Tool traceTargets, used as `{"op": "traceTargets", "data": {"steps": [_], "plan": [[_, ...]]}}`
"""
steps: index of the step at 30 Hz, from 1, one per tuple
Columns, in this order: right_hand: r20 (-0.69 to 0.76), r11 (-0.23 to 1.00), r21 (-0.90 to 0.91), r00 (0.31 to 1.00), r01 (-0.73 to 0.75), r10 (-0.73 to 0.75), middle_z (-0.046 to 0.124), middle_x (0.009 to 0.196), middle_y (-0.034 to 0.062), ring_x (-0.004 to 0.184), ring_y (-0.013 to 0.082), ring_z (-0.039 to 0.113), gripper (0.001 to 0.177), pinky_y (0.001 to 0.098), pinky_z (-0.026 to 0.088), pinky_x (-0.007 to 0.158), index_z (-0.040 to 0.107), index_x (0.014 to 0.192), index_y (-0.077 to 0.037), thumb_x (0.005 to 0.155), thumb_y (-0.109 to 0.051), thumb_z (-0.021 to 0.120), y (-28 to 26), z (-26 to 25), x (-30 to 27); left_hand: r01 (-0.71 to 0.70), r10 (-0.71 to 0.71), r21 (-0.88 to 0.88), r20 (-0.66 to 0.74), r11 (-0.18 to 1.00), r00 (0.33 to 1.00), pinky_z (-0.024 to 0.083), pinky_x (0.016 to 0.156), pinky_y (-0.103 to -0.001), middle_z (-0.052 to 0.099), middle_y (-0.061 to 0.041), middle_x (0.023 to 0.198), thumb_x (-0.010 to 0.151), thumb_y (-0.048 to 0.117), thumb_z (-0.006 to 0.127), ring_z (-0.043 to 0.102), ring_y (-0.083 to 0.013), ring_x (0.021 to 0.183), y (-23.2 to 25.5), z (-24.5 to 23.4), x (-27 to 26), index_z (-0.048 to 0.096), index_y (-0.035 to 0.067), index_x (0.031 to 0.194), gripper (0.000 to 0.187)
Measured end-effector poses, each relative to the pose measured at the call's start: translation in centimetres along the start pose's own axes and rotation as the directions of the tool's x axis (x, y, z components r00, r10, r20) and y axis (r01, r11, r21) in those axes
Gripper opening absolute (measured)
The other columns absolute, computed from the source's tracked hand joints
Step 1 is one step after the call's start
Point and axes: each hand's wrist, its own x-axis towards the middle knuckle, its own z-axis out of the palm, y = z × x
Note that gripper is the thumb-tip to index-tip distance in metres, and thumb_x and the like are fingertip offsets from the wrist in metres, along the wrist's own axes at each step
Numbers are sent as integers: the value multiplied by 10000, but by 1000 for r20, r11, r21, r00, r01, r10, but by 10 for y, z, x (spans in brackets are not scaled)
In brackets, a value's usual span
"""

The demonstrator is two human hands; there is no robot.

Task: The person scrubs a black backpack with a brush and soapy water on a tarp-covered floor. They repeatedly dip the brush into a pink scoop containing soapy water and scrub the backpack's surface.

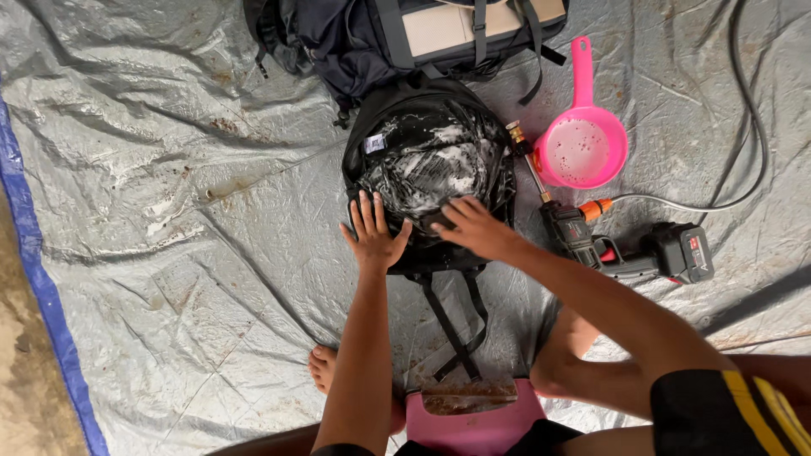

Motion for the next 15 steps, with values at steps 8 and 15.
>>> {"op": "traceTargets", "data": {"steps": [8,15], "plan": [[-50,998,26,997,52,-51,653,1358,233,1282,457,625,404,585,517,1068,679,1449,-180,1083,-14,635,50,-7,-8,88,-79,-100,82,991,993,-9,1380,-601,-56,14,1899,1111,774,198,-69,-222,1735,20,-38,-22,59,283,1814,868],[-50,896,431,988,-112,148,595,1462,125,1347,289,549,415,454,428,1171,633,1519,-69,1126,10,528,-33,15,21,43,-42,-67,21,997,999,-88,1300,-751,-273,44,1846,1068,876,181,-211,-285,1709,4,-6,6,-155,396,1778,920]]}}
